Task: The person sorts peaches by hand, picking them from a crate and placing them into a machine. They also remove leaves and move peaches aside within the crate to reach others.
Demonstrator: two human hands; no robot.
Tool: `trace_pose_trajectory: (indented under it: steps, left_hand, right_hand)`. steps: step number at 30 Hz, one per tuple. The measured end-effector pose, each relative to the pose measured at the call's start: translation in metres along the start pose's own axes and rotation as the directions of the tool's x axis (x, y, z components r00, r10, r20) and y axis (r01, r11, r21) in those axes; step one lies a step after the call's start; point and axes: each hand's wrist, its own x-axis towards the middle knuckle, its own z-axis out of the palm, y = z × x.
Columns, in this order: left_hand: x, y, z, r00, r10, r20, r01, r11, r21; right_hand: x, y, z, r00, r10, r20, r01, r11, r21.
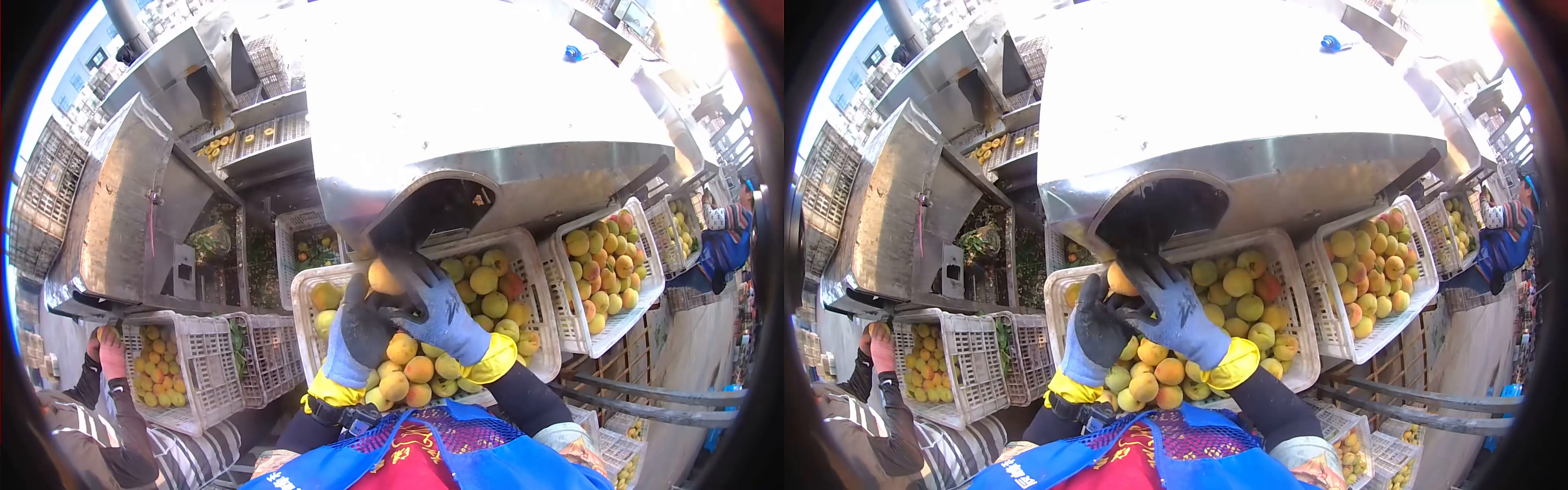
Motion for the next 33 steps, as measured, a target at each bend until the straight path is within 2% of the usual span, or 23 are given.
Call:
trace_pose_trajectory:
  steps: [1, 4, 7, 8, 9, 10, 12, 14, 15, 16, 17, 19, 22, 23, 24, 25, 26, 28, 29, 31, 32, 33]
  left_hand:
    - [-0.004, -0.001, -0.001, 0.995, 0.079, 0.056, -0.093, 0.947, 0.307]
    - [-0.009, 0.0, -0.008, 0.982, -0.15, -0.116, 0.14, 0.986, -0.089]
    - [-0.004, 0.007, -0.006, 0.977, -0.129, -0.169, 0.157, 0.974, 0.164]
    - [-0.004, 0.007, -0.007, 0.996, -0.004, -0.089, 0.04, 0.91, 0.413]
    - [-0.003, 0.006, -0.011, 0.995, 0.099, 0.021, -0.09, 0.774, 0.626]
    - [0.0, 0.005, -0.014, 0.973, 0.172, 0.154, -0.226, 0.577, 0.785]
    - [0.011, -0.015, -0.031, 0.95, 0.249, 0.191, -0.294, 0.493, 0.819]
    - [0.02, -0.032, -0.042, 0.943, 0.272, 0.193, -0.305, 0.467, 0.83]
    - [0.024, -0.039, -0.044, 0.95, 0.26, 0.174, -0.284, 0.485, 0.827]
    - [0.016, -0.018, -0.018, 0.966, 0.209, 0.152, -0.232, 0.442, 0.867]
    - [0.008, 0.003, 0.008, 0.979, 0.157, 0.13, -0.183, 0.392, 0.902]
    - [0.013, -0.016, -0.027, 0.936, 0.253, 0.244, -0.293, 0.18, 0.939]
    - [0.019, -0.046, -0.062, 0.967, 0.252, -0.044, -0.119, 0.595, 0.795]
    - [0.019, -0.049, -0.062, 0.963, 0.247, -0.103, -0.046, 0.533, 0.845]
    - [0.017, -0.054, -0.063, 0.957, 0.242, -0.161, 0.031, 0.466, 0.884]
    - [0.016, -0.058, -0.072, 0.959, 0.271, 0.089, -0.122, 0.109, 0.987]
    - [0.019, -0.057, -0.073, 0.958, 0.236, 0.164, -0.143, -0.105, 0.984]
    - [0.023, -0.054, -0.075, 0.949, 0.119, 0.291, -0.194, -0.506, 0.84]
    - [0.028, -0.059, -0.087, 0.979, 0.009, 0.205, -0.17, -0.524, 0.835]
    - [0.037, -0.063, -0.086, 0.969, -0.026, 0.245, -0.215, -0.577, 0.788]
    - [0.04, -0.066, -0.085, 0.964, -0.044, 0.261, -0.234, -0.603, 0.763]
    - [0.045, -0.073, -0.091, 0.971, -0.052, 0.233, -0.22, -0.578, 0.786]
  right_hand:
    - [-0.006, -0.002, 0.002, 0.999, -0.022, -0.044, 0.016, 0.993, -0.115]
    - [-0.014, 0.002, 0.004, 0.989, 0.112, -0.101, -0.112, 0.994, 0.005]
    - [-0.027, 0.01, 0.012, 0.982, 0.161, -0.096, -0.162, 0.987, -0.01]
    - [-0.028, 0.012, 0.013, 0.985, 0.162, -0.055, -0.163, 0.987, -0.002]
    - [-0.026, 0.014, 0.012, 0.986, 0.163, -0.014, -0.163, 0.987, 0.008]
    - [-0.023, 0.016, 0.012, 0.987, 0.161, 0.025, -0.161, 0.987, 0.019]
    - [-0.014, 0.006, 0.01, 0.988, 0.113, -0.105, -0.114, 0.994, 0.002]
    - [-0.007, 0.002, 0.014, 0.972, 0.062, -0.225, -0.081, 0.994, -0.073]
    - [-0.007, 0.003, 0.018, 0.96, 0.031, -0.277, -0.071, 0.988, -0.136]
    - [-0.006, 0.007, 0.021, 0.946, -0.003, -0.324, -0.065, 0.978, -0.198]
    - [-0.005, 0.014, 0.023, 0.941, 0.008, -0.337, -0.081, 0.976, -0.202]
    - [0.004, 0.031, 0.023, 0.932, 0.04, -0.36, -0.12, 0.971, -0.205]
    - [0.029, 0.049, 0.024, 0.924, 0.028, -0.38, -0.168, 0.925, -0.34]
    - [0.041, 0.085, 0.043, 0.94, -0.118, -0.319, -0.099, 0.802, -0.589]
    - [0.047, 0.12, 0.061, 0.946, -0.24, -0.216, -0.024, 0.612, -0.79]
    - [0.053, 0.121, 0.056, 0.942, -0.256, -0.218, -0.02, 0.607, -0.795]
    - [0.064, 0.116, 0.047, 0.933, -0.28, -0.224, -0.013, 0.599, -0.801]
    - [0.064, 0.092, 0.026, 0.923, -0.265, -0.279, 0.002, 0.729, -0.684]
    - [0.047, 0.076, 0.008, 0.921, -0.221, -0.322, 0.012, 0.841, -0.541]
    - [0.012, 0.066, -0.009, 0.969, -0.073, -0.236, 0.0, 0.956, -0.294]
    - [-0.002, 0.065, -0.01, 0.995, 0.016, -0.1, -0.036, 0.977, -0.208]
    - [-0.019, 0.067, 0.001, 0.987, 0.154, -0.038, -0.158, 0.936, -0.315]
